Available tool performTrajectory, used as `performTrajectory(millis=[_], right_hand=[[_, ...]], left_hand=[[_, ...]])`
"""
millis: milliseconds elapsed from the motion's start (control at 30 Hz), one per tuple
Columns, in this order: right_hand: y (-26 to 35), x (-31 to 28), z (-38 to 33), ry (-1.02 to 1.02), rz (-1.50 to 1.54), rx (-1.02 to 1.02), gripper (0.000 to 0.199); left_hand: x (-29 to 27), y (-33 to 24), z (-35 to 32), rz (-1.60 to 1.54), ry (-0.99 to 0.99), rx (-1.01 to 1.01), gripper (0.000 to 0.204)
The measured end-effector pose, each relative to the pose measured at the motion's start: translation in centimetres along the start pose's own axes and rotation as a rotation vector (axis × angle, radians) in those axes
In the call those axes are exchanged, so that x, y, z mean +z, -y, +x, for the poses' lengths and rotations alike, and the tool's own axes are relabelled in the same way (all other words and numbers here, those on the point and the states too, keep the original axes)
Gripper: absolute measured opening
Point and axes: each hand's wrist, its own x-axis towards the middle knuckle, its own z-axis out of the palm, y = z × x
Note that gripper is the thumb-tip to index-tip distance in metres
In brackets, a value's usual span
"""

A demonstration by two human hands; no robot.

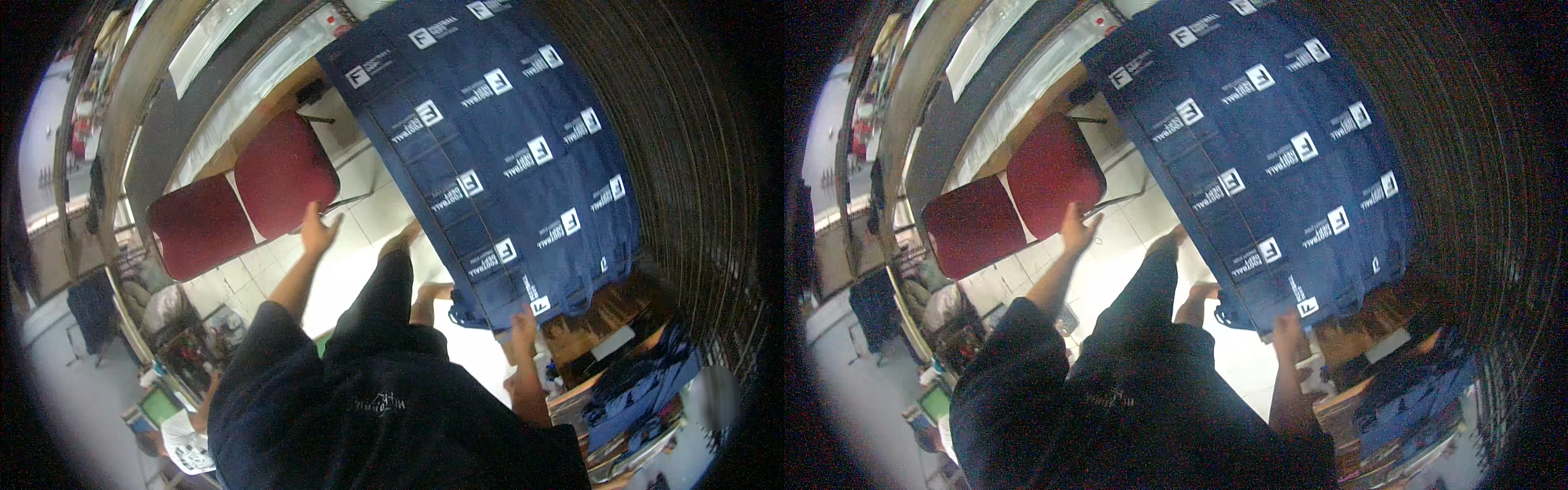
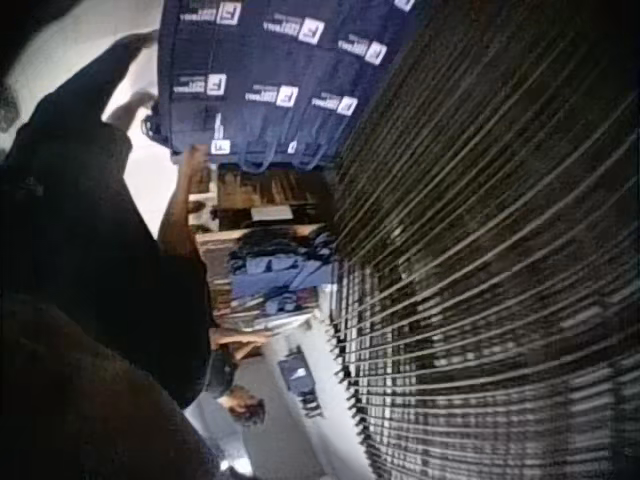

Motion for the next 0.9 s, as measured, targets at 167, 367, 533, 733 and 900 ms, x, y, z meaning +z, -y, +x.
performTrajectory(millis=[167,367,533,733,900], right_hand=[[13.4,1.4,-1.1,0.299,-0.116,0.09,0.046],[10.3,1.4,-4.0,0.352,-0.329,0.304,0.043],[6.4,3.7,-4.0,0.293,-0.015,0.544,0.062],[12.1,8.8,-1.8,0.342,0.081,0.769,0.056],[10.9,12.1,-4.3,0.291,0.235,0.726,0.05]], left_hand=[[-5.2,8.2,12.3,0.346,0.288,-0.22,0.115],[-2.8,22.6,35.5,0.816,0.534,-0.161,0.146],[-1.6,25.5,42.0,0.519,0.64,-0.096,0.134],[-1.2,24.7,40.3,0.592,0.681,-0.058,0.123],[0.1,19.5,33.8,0.717,0.739,-0.043,0.131]])
